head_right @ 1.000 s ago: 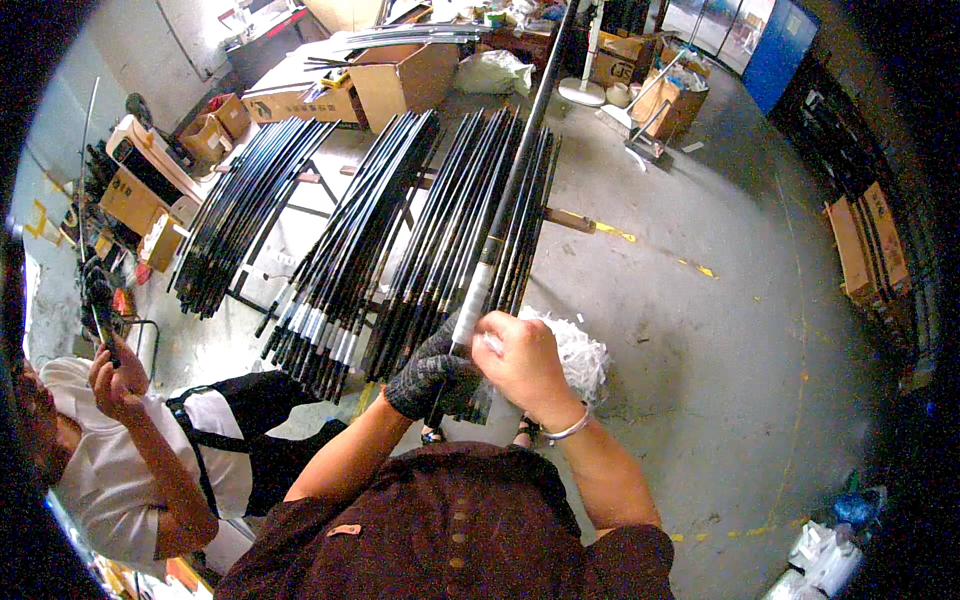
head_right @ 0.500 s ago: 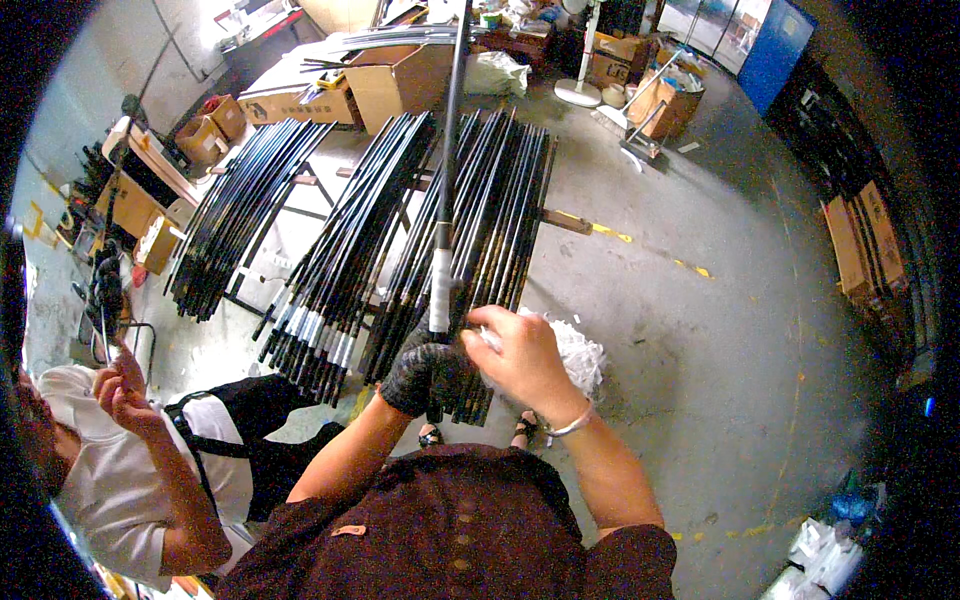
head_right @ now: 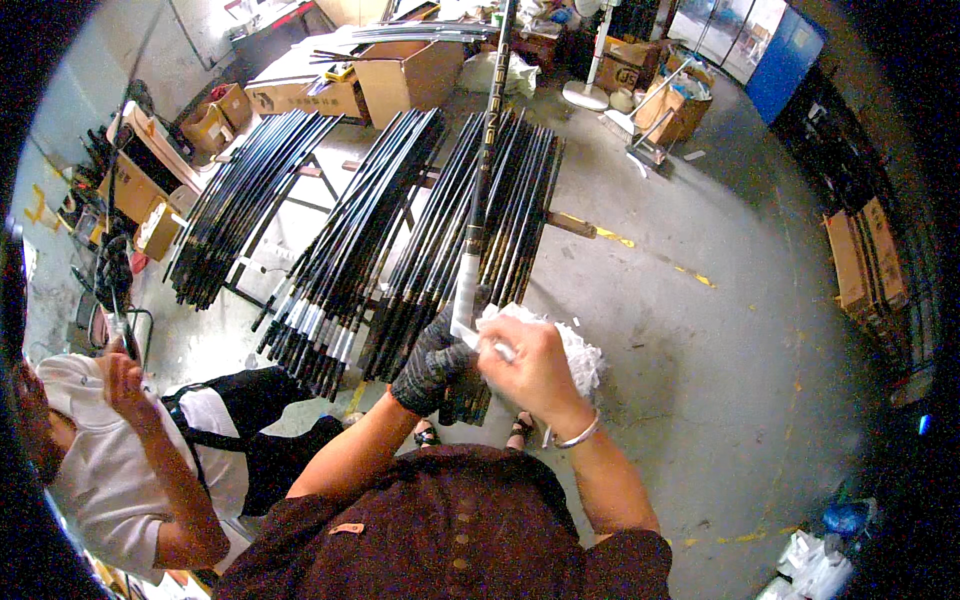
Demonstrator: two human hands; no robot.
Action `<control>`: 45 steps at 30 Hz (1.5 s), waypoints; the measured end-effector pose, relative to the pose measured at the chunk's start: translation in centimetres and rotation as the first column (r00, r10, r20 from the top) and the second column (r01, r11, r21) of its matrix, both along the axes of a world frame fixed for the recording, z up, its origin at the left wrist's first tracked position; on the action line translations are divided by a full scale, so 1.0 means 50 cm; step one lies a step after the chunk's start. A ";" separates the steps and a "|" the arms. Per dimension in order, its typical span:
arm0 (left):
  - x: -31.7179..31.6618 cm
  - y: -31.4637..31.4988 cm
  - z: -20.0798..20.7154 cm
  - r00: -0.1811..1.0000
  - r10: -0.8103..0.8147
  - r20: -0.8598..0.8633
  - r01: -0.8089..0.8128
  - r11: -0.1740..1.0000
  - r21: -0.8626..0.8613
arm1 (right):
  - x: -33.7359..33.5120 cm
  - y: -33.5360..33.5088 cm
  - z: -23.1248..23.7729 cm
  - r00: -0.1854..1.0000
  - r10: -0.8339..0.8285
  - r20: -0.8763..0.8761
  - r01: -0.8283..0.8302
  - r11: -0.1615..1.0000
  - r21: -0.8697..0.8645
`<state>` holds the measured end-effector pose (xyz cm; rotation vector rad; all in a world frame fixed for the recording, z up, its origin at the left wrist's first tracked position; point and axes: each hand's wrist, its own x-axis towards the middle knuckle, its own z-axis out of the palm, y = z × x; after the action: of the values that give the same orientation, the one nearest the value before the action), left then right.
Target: The person applies white tape to the ends of long black metal poles, handling them one at a time from a stack on a rack and placing them back down after taping.
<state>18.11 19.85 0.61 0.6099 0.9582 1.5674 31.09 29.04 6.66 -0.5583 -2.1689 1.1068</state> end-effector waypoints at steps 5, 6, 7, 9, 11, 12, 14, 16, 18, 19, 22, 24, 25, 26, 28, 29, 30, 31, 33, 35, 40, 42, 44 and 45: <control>0.008 -0.004 0.025 0.997 -0.032 0.067 0.036 0.998 -0.053 | 0.013 0.034 -0.025 0.997 0.058 -0.049 -0.070 0.950 -0.303; 0.010 -0.002 0.023 0.998 -0.028 0.063 0.030 0.999 -0.027 | 0.011 0.034 -0.025 0.996 0.089 -0.002 -0.085 0.943 -0.321; 0.012 -0.001 0.021 0.998 -0.023 0.059 0.023 1.000 -0.001 | 0.008 0.035 -0.024 0.992 0.122 0.045 -0.099 0.935 -0.341; 0.017 0.002 0.015 1.000 0.004 0.000 -0.004 1.000 -0.007 | 0.002 0.030 -0.023 0.984 0.135 0.120 -0.073 0.905 -0.420; 0.015 -0.005 0.012 0.997 -0.033 0.074 0.031 0.999 0.040 | 0.000 0.023 -0.002 0.977 0.190 0.098 -0.142 0.919 -0.367; 0.013 -0.011 0.010 0.993 -0.052 0.110 0.045 0.997 0.064 | -0.002 0.021 0.005 0.972 0.219 0.088 -0.178 0.924 -0.339; 0.012 -0.024 -0.009 0.939 -0.158 0.306 0.124 0.984 0.129 | -0.001 0.023 -0.004 0.976 0.184 0.114 -0.138 0.936 -0.325; 0.008 -0.032 -0.027 0.839 -0.259 0.479 0.176 0.962 0.210 | 0.010 0.046 -0.022 0.972 0.142 0.185 -0.100 0.970 -0.222; 0.008 -0.026 -0.025 0.808 -0.217 0.548 0.122 0.971 0.206 | 0.040 0.086 -0.077 0.943 -0.020 0.332 0.062 0.991 -0.118; 0.000 -0.027 -0.036 0.788 -0.213 0.578 0.107 0.972 0.211 | 0.054 0.105 -0.104 0.912 -0.105 0.396 0.143 0.987 -0.069; -0.015 -0.028 -0.034 0.794 -0.171 0.584 0.122 0.985 0.123 | 0.155 0.197 -0.245 0.786 -0.425 0.450 0.336 0.903 0.266; -0.035 -0.038 -0.033 0.816 -0.258 0.518 0.239 0.965 0.104 | 0.220 0.235 -0.281 0.692 -0.560 0.455 0.442 0.828 0.345; -0.032 -0.045 -0.031 0.855 -0.202 0.477 0.206 0.978 0.046 | 0.243 0.253 -0.287 0.615 -0.610 0.500 0.460 0.792 0.401; -0.030 -0.049 -0.042 0.844 -0.188 0.502 0.188 0.981 0.051 | 0.259 0.261 -0.286 0.575 -0.635 0.516 0.499 0.772 0.393; -0.027 -0.052 -0.060 0.820 -0.164 0.548 0.156 0.986 0.062 | 0.287 0.280 -0.290 0.510 -0.661 0.550 0.477 0.750 0.459; -0.015 -0.044 -0.056 0.851 -0.145 0.505 0.120 0.989 0.082 | 0.291 0.280 -0.295 0.488 -0.654 0.578 0.472 0.754 0.456; -0.004 -0.036 -0.049 0.878 -0.123 0.462 0.086 0.991 0.101 | 0.297 0.277 -0.298 0.464 -0.647 0.605 0.468 0.759 0.453; 0.003 -0.030 -0.043 0.880 -0.130 0.457 0.090 0.990 0.109 | 0.300 0.275 -0.297 0.441 -0.639 0.630 0.461 0.764 0.452; 0.007 -0.020 -0.051 0.887 -0.133 0.443 0.108 0.991 0.083 | 0.295 0.252 -0.305 0.452 -0.618 0.643 0.456 0.780 0.429; 0.007 -0.008 -0.046 0.891 -0.102 0.443 0.112 0.994 0.004 | 0.304 0.232 -0.312 0.447 -0.591 0.671 0.454 0.797 0.399; -0.030 -0.003 -0.058 0.769 -0.264 0.582 0.183 0.963 0.195 | 0.359 0.218 -0.363 0.348 -0.591 0.728 0.400 0.796 0.455; -0.038 -0.002 -0.082 0.786 -0.255 0.563 0.181 0.966 0.185 | 0.379 0.214 -0.364 0.275 -0.582 0.765 0.416 0.790 0.451; -0.037 -0.006 -0.090 0.832 -0.205 0.515 0.176 0.979 0.105 | 0.412 0.217 -0.387 0.252 -0.608 0.753 0.420 0.769 0.481; -0.033 -0.005 -0.086 0.808 -0.237 0.539 0.174 0.971 0.166 | 0.418 0.215 -0.390 0.237 -0.615 0.753 0.410 0.765 0.496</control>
<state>16.44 19.59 -3.71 0.2833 0.3505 1.4827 51.99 39.81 -12.82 -1.9958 -2.4901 0.1044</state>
